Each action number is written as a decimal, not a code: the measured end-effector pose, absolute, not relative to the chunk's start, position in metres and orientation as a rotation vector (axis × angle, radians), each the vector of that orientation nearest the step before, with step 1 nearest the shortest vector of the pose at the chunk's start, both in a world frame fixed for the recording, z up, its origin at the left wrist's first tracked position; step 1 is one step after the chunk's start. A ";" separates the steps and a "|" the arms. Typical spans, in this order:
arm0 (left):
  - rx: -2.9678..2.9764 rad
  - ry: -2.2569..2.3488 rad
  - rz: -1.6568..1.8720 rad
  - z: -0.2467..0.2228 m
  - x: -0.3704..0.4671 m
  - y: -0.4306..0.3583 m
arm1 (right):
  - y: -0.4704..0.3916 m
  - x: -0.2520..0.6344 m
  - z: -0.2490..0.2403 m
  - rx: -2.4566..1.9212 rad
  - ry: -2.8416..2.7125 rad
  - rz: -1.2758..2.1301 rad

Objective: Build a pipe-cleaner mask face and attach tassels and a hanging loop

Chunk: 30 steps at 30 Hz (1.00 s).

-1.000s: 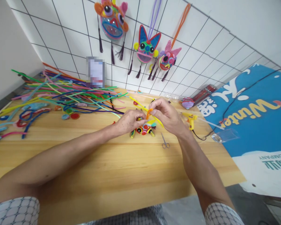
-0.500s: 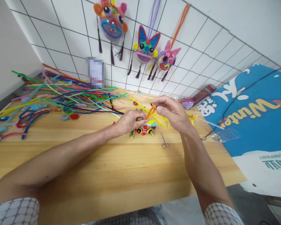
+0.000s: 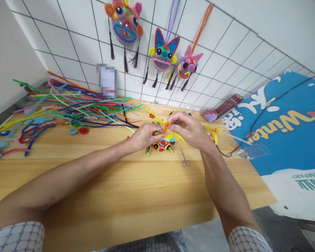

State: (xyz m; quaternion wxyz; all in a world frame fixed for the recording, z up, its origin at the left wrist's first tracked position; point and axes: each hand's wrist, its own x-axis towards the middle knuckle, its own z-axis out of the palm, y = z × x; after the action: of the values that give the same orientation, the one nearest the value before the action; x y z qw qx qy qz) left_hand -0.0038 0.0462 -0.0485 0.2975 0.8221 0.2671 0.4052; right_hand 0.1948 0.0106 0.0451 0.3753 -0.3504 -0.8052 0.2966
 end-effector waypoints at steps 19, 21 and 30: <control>2.184 0.740 1.071 -0.049 -0.004 0.046 | 0.002 0.196 0.051 -0.961 -2.012 0.732; 2.195 0.744 1.065 -0.047 -0.004 0.046 | 0.002 0.195 0.054 -0.976 -2.059 0.675; 2.188 0.758 1.059 -0.048 -0.003 0.047 | 0.010 0.183 0.040 -0.988 -1.957 0.625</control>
State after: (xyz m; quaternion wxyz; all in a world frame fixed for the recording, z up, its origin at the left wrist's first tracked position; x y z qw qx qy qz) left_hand -0.0029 0.0472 -0.0478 0.2934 0.8215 0.2846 0.3975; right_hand 0.1829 0.0096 0.0402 0.4179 -0.3939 -0.7798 0.2491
